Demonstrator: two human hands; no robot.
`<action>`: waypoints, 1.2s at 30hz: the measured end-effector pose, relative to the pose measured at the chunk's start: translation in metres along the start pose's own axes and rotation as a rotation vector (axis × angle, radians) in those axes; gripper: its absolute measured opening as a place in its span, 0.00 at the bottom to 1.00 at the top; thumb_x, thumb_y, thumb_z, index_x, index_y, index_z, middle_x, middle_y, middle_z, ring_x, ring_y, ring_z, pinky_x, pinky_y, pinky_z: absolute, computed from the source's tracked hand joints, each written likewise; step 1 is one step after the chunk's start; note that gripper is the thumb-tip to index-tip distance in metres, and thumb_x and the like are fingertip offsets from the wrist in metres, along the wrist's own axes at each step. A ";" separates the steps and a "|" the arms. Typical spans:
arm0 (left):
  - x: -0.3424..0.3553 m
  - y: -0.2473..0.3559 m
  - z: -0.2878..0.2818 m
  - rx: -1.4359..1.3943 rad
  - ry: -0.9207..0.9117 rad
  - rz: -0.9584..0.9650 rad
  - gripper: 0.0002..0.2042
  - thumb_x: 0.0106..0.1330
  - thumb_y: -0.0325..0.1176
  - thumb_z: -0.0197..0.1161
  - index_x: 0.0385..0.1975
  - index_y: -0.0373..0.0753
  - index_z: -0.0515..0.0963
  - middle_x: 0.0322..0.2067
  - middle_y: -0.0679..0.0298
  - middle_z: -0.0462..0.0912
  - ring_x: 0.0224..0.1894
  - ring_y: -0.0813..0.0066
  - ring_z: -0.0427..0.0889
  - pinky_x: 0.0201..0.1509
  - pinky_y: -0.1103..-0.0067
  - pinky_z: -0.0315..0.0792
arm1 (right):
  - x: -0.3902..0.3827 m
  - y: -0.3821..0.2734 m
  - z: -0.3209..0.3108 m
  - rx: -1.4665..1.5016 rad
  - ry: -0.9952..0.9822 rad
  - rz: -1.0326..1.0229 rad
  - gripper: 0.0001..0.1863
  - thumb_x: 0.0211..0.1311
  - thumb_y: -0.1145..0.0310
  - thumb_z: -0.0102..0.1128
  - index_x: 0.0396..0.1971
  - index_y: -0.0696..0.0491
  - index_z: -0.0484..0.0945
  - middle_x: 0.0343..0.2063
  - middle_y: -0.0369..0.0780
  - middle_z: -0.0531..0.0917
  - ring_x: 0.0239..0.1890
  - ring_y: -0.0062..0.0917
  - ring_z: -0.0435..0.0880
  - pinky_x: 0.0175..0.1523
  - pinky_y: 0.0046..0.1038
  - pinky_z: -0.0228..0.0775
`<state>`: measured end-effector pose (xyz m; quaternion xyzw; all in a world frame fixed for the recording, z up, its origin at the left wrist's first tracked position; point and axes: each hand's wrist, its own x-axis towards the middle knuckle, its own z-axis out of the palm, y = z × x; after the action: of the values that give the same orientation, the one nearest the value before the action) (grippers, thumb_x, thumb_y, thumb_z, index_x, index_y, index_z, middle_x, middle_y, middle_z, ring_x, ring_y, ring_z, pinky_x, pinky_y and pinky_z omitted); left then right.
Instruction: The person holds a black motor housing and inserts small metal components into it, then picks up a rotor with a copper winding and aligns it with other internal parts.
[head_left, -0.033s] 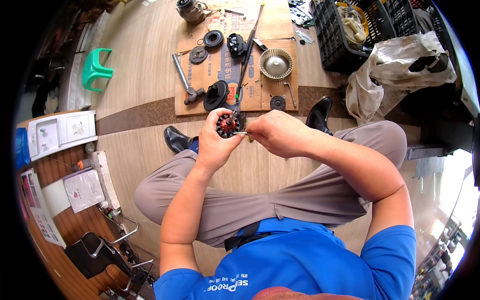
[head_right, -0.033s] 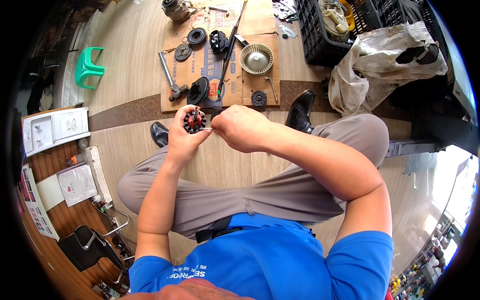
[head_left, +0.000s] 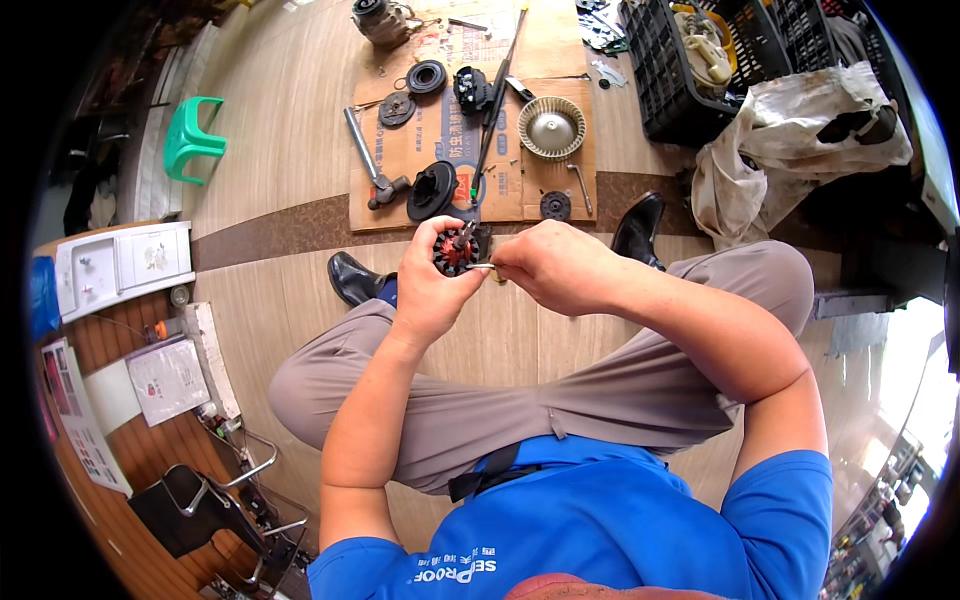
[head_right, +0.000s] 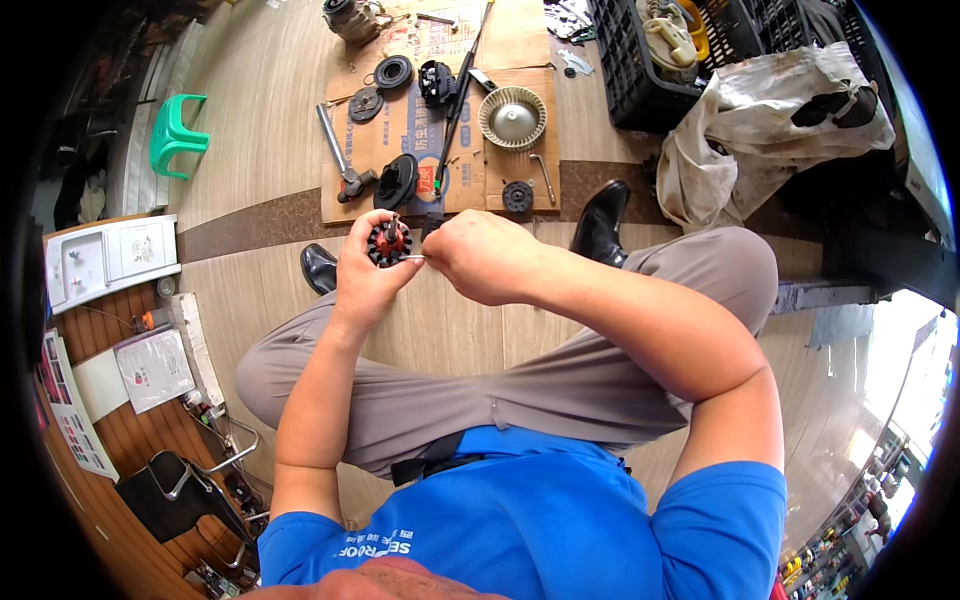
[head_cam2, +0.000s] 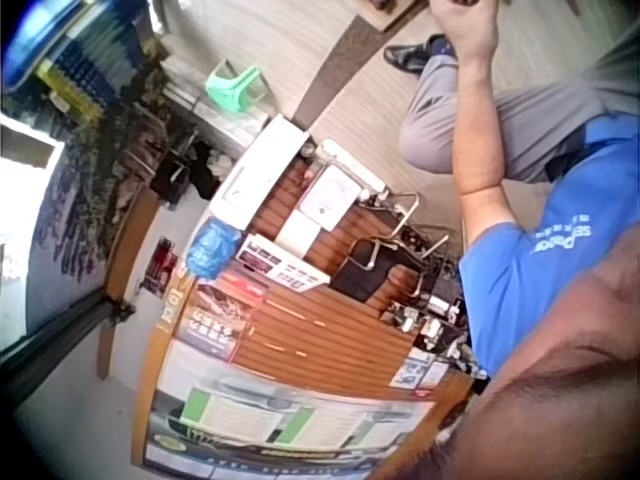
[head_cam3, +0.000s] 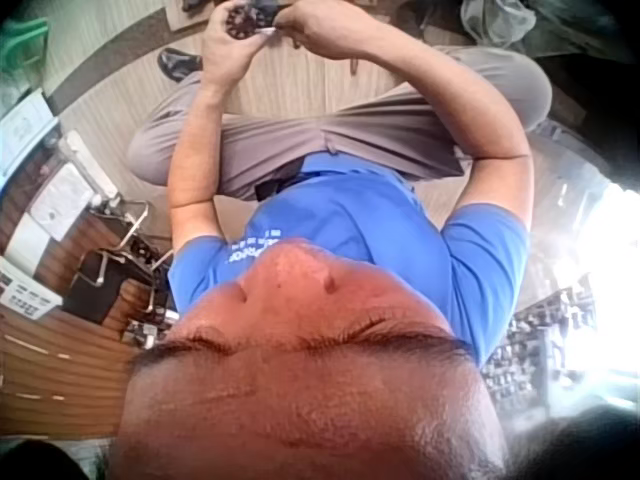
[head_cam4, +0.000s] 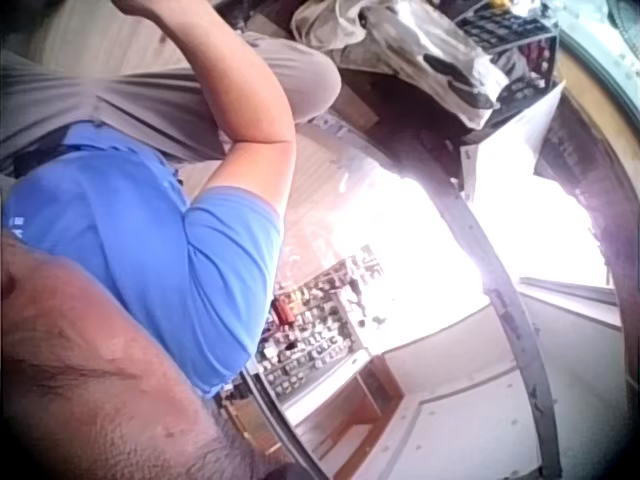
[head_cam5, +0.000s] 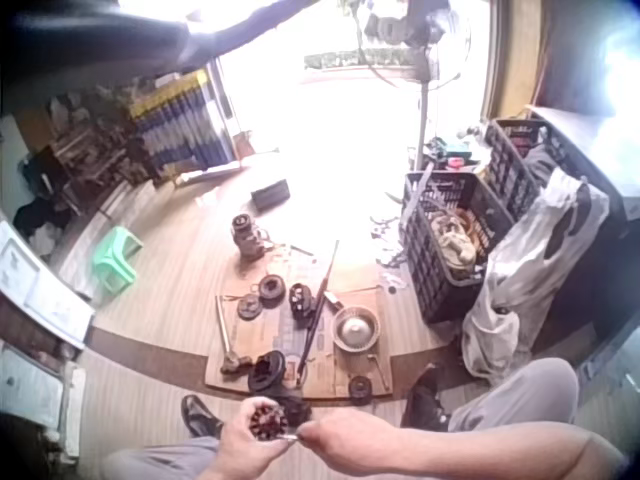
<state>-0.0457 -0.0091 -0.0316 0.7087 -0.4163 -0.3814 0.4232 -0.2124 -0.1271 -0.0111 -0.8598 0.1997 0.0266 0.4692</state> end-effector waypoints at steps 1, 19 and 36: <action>0.000 0.001 0.001 0.000 -0.002 0.001 0.25 0.51 0.24 0.73 0.49 0.38 0.71 0.34 0.69 0.81 0.36 0.84 0.79 0.42 0.82 0.75 | 0.000 0.000 0.001 0.000 0.001 0.002 0.09 0.62 0.68 0.54 0.29 0.56 0.81 0.29 0.49 0.83 0.39 0.46 0.82 0.44 0.45 0.74; 0.002 -0.007 0.010 0.009 0.071 -0.031 0.23 0.51 0.23 0.71 0.47 0.38 0.71 0.33 0.68 0.79 0.33 0.83 0.78 0.39 0.82 0.74 | -0.007 -0.011 0.011 -0.067 0.076 0.067 0.08 0.60 0.73 0.51 0.30 0.56 0.80 0.32 0.49 0.84 0.41 0.45 0.83 0.47 0.44 0.75; 0.001 -0.005 0.007 -0.053 0.086 -0.042 0.22 0.50 0.21 0.68 0.47 0.38 0.71 0.32 0.69 0.80 0.33 0.84 0.78 0.39 0.82 0.74 | -0.013 -0.016 0.020 -0.163 0.177 0.016 0.17 0.56 0.76 0.52 0.47 0.52 0.77 0.33 0.41 0.83 0.41 0.39 0.83 0.42 0.40 0.76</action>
<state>-0.0503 -0.0103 -0.0391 0.7215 -0.3724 -0.3705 0.4511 -0.2157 -0.0989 -0.0069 -0.8925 0.2443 -0.0295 0.3779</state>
